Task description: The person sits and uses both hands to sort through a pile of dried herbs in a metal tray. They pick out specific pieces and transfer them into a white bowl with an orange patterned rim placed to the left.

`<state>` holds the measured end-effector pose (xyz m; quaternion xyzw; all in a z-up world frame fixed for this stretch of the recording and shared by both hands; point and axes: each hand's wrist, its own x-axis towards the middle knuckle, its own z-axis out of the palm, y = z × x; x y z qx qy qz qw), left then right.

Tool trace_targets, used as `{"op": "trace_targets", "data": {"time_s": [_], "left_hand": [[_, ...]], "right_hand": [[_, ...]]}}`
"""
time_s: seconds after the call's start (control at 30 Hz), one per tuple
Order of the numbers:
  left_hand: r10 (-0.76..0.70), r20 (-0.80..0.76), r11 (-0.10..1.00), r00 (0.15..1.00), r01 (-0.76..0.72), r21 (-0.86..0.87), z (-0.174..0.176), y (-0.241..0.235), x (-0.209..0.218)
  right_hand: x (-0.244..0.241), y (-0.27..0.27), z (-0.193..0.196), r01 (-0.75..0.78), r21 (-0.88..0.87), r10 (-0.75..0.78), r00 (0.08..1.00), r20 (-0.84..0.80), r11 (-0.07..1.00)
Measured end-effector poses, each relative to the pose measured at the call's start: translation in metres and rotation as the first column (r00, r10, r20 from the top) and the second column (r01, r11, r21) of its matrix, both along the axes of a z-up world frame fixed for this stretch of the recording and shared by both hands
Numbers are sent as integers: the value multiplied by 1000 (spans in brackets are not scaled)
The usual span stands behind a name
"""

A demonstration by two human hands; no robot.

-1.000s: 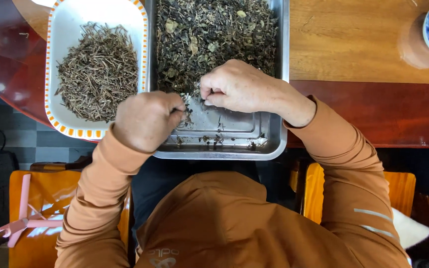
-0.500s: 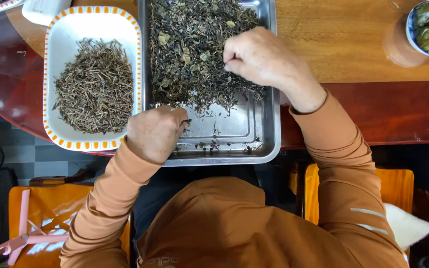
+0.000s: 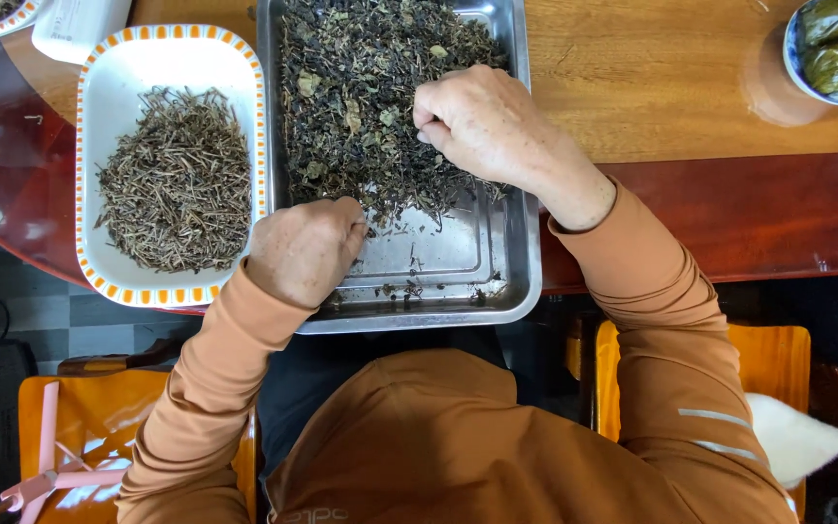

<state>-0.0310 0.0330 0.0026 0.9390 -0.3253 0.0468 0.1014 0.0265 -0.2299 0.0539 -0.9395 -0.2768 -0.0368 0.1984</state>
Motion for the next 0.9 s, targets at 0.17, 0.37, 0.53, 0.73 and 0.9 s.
{"op": "trace_targets", "data": {"time_s": [0.17,0.37,0.53,0.73,0.9], "left_hand": [[86,-116,992,990,-96,-81,21,0,-1],[27,-59,978,998,-39,-205,27,5,-1],[-39,-226,995,973,17,-99,45,-24,-3],[-200,-67,965,978,184,-188,17,-60,3],[-160,-70,977,985,148,-151,4,-71,10]], "right_hand": [[-8,5,13,-11,-24,7,990,-142,1000],[-26,19,51,-87,-205,-34,853,-521,975],[-30,21,57,-89,-215,-46,832,-553,972],[-13,9,33,39,-206,-120,912,-393,978],[-12,7,25,23,-180,-82,940,-330,983]]}}
